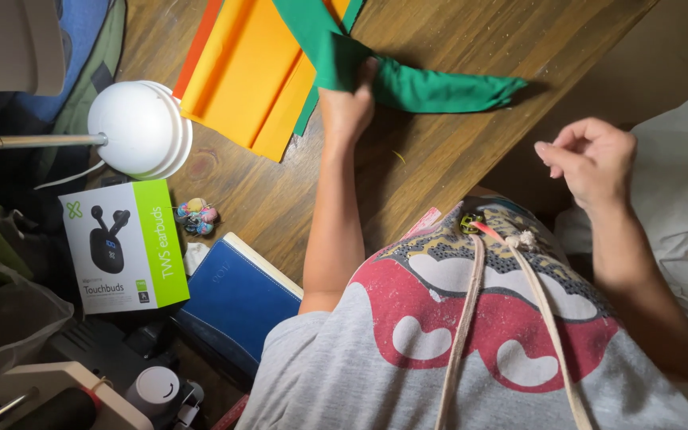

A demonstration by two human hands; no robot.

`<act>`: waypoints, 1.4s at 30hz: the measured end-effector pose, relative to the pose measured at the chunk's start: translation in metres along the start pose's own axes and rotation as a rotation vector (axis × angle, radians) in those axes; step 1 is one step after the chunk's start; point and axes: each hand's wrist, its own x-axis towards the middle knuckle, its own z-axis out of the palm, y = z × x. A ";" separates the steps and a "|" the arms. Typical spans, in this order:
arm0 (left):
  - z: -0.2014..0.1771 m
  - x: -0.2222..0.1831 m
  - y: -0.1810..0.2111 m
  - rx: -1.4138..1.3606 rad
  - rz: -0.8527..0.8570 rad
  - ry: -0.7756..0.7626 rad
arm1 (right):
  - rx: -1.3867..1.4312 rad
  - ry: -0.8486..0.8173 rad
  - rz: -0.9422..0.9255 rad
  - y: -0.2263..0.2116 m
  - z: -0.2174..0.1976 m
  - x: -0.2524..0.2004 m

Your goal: Gather and pull a green fabric tube along its length to prepare it for further processing.

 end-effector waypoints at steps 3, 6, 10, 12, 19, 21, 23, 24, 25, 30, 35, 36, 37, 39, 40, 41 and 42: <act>0.007 -0.007 0.012 0.102 0.134 -0.309 | -0.318 -0.119 -0.429 -0.046 -0.002 0.004; 0.011 -0.014 0.016 0.026 0.044 -0.407 | -0.346 -0.243 -0.620 -0.096 0.041 0.026; 0.012 -0.025 0.026 -0.013 0.033 -0.476 | -0.474 -0.456 -0.618 -0.097 0.100 0.046; 0.010 -0.024 0.027 -0.173 0.009 -0.434 | -0.517 -0.414 -0.408 -0.089 0.115 0.051; 0.016 -0.029 0.042 -0.510 -0.162 -0.542 | -0.101 -0.479 -0.370 -0.076 0.104 0.045; 0.017 -0.027 0.036 -0.549 -0.101 -0.664 | -0.078 -0.511 -0.376 -0.075 0.096 0.046; 0.019 -0.029 0.036 -0.552 -0.084 -0.680 | 0.006 -0.499 -0.292 -0.067 0.099 0.050; 0.021 -0.031 0.036 -0.556 -0.066 -0.696 | 0.088 -0.485 -0.209 -0.062 0.099 0.051; 0.032 -0.033 0.019 -0.557 -0.069 -0.697 | 0.088 -0.486 -0.206 -0.051 0.101 0.055; 0.053 -0.047 -0.008 -0.635 -0.243 -0.754 | 0.369 -0.473 -0.048 -0.053 0.099 0.056; 0.060 -0.057 0.006 -0.690 -0.328 -0.774 | 0.275 -0.443 -0.146 -0.065 0.084 0.052; 0.066 -0.057 0.002 -0.719 -0.338 -0.779 | 0.266 -0.408 -0.153 -0.071 0.083 0.049; 0.067 -0.057 0.007 -0.716 -0.342 -0.783 | 0.268 -0.404 -0.150 -0.073 0.083 0.046; 0.069 -0.057 0.019 -0.748 -0.268 -0.677 | 0.274 -0.318 -0.084 -0.077 0.082 0.042; 0.062 -0.054 0.033 -0.747 -0.270 -0.680 | 0.275 -0.315 -0.083 -0.074 0.082 0.042; 0.054 -0.050 0.046 -0.795 -0.226 -0.621 | 0.279 -0.305 -0.077 -0.071 0.083 0.042; 0.046 -0.046 0.059 -0.842 -0.181 -0.563 | 0.283 -0.294 -0.072 -0.069 0.084 0.041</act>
